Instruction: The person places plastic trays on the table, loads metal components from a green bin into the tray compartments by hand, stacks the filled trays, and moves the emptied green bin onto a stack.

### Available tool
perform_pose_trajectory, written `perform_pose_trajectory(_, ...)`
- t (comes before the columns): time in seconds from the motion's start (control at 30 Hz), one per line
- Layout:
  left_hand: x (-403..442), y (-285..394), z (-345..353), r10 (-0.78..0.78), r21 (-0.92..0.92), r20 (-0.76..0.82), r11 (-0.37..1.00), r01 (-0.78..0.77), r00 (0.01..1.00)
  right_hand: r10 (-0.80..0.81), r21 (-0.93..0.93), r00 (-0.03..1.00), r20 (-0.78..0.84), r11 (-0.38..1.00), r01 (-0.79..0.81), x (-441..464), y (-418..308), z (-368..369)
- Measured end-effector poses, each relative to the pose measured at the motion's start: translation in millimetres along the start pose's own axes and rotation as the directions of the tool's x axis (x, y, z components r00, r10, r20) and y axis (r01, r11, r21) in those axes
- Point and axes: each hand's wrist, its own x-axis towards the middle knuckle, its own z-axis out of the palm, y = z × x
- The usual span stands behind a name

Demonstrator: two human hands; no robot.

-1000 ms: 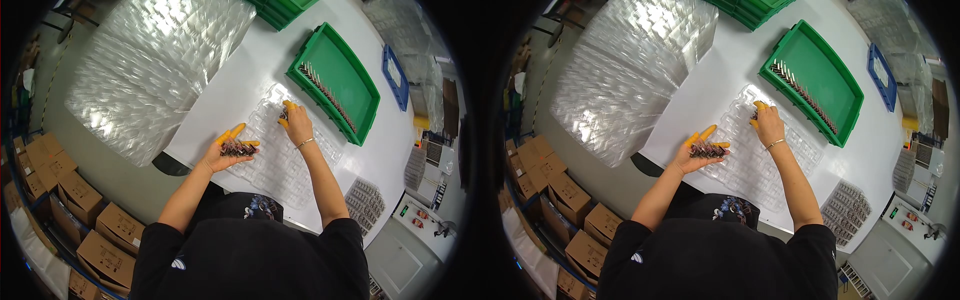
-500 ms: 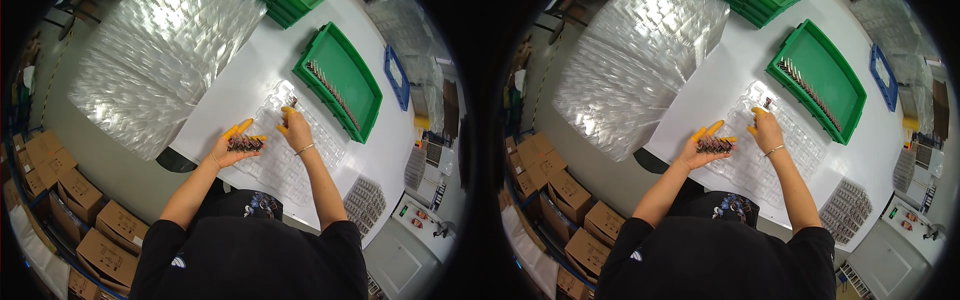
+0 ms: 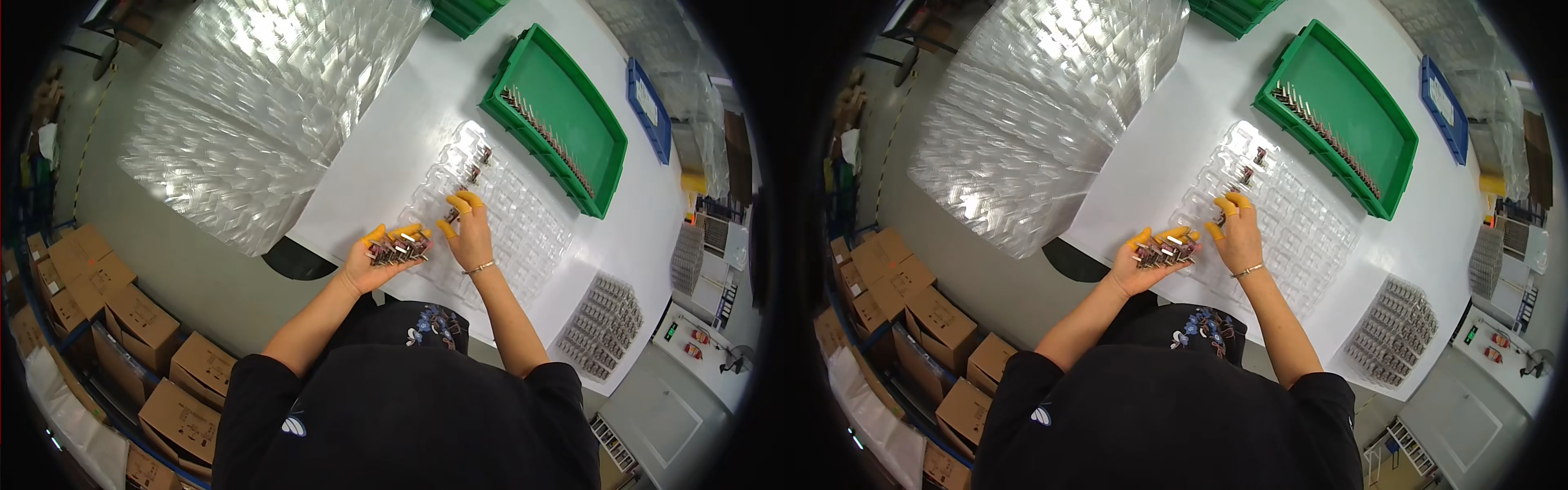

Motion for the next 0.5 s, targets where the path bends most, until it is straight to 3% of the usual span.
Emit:
perform_pose_trajectory(0.17, 0.7, -10.6, -12.0, -0.016, 0.076, -0.030, 0.997, 0.019, 0.999, 0.032, 0.022, 0.999, 0.017, 0.999, -0.032, -34.0, -23.7, -15.8)
perform_pose_trajectory(0.3, -2.3, -13.5, -19.8, -0.075, -0.057, -0.084, 0.996, 0.070, 0.994, 0.278, 0.193, 0.943, 0.183, 0.931, -0.311, -52.2, -25.8, -2.5)
perform_pose_trajectory(0.5, -14.5, -14.2, -13.4, -0.092, 0.013, -0.118, 0.995, 0.094, 0.989, 0.282, 0.128, 0.959, 0.005, 0.951, -0.280, -41.1, -17.2, 11.6)
